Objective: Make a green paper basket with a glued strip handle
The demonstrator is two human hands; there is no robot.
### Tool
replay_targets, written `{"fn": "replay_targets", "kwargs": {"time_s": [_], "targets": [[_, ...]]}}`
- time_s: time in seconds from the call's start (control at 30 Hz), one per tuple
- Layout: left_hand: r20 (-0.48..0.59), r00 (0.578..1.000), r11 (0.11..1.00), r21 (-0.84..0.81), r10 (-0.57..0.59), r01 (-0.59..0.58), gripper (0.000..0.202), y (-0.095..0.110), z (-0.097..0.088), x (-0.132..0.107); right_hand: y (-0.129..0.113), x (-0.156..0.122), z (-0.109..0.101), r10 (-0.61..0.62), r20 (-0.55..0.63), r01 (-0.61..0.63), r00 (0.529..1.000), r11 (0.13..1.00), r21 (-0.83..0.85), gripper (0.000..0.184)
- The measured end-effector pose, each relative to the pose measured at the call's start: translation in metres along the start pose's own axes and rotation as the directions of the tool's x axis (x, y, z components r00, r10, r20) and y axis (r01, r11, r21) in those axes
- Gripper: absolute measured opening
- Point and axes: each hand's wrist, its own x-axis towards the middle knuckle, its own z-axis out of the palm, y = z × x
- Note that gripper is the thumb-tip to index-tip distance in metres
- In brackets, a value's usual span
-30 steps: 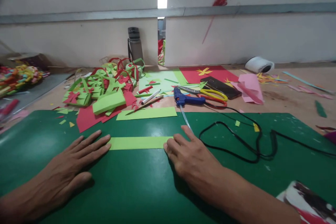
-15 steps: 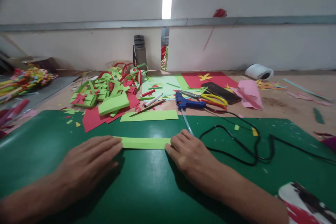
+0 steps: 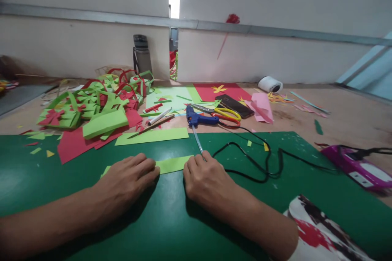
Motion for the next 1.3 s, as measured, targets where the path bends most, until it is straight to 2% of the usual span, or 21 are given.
{"fn": "replay_targets", "kwargs": {"time_s": [0.1,0.27,0.47,0.57,0.7,0.83,0.97,1.17,1.3], "targets": [[-0.04,0.999,1.0,0.017,-0.013,0.014,0.018,0.002,0.0,-0.001,0.002,0.002,-0.003,0.016,0.004,-0.016,1.0,1.0,0.013,0.021],[-0.095,0.995,0.997,0.082,0.015,-0.007,0.019,0.003,-0.004,-0.005,0.004,0.001,-0.007,0.041,-0.074,-0.035,0.996,0.996,0.08,0.023],[-0.117,0.992,0.995,0.093,0.051,-0.041,0.021,0.001,-0.005,-0.007,0.002,-0.001,0.0,0.07,-0.039,-0.058,0.997,0.969,0.241,0.026],[-0.142,0.99,0.999,0.046,0.014,-0.008,0.022,-0.001,0.0,-0.007,0.002,0.001,0.004,0.133,-0.038,-0.111,0.99,0.93,0.352,0.028],[-0.167,0.981,0.994,-0.058,-0.099,0.09,0.028,-0.004,0.005,-0.007,0.003,0.005,0.008,0.235,-0.03,-0.198,0.972,0.874,0.444,0.032],[-0.118,0.972,0.965,-0.191,-0.202,0.178,0.028,-0.008,0.003,-0.006,0.006,0.007,0.008,0.27,0.073,-0.265,0.96,0.792,0.55,0.029],[-0.036,0.952,0.915,-0.289,-0.303,0.281,0.026,-0.015,0.0,-0.003,0.008,0.01,0.005,0.343,0.216,-0.402,0.914,0.696,0.595,0.026],[0.08,0.936,0.883,-0.311,-0.344,0.351,0.026,-0.024,-0.005,0.0,0.01,0.015,-0.002,0.409,0.342,-0.533,0.846,0.654,0.536,0.022],[0.128,0.929,0.88,-0.3,-0.346,0.369,0.03,-0.025,-0.01,0.001,0.013,0.016,-0.002,0.411,0.376,-0.556,0.83,0.65,0.517,0.024]]}}
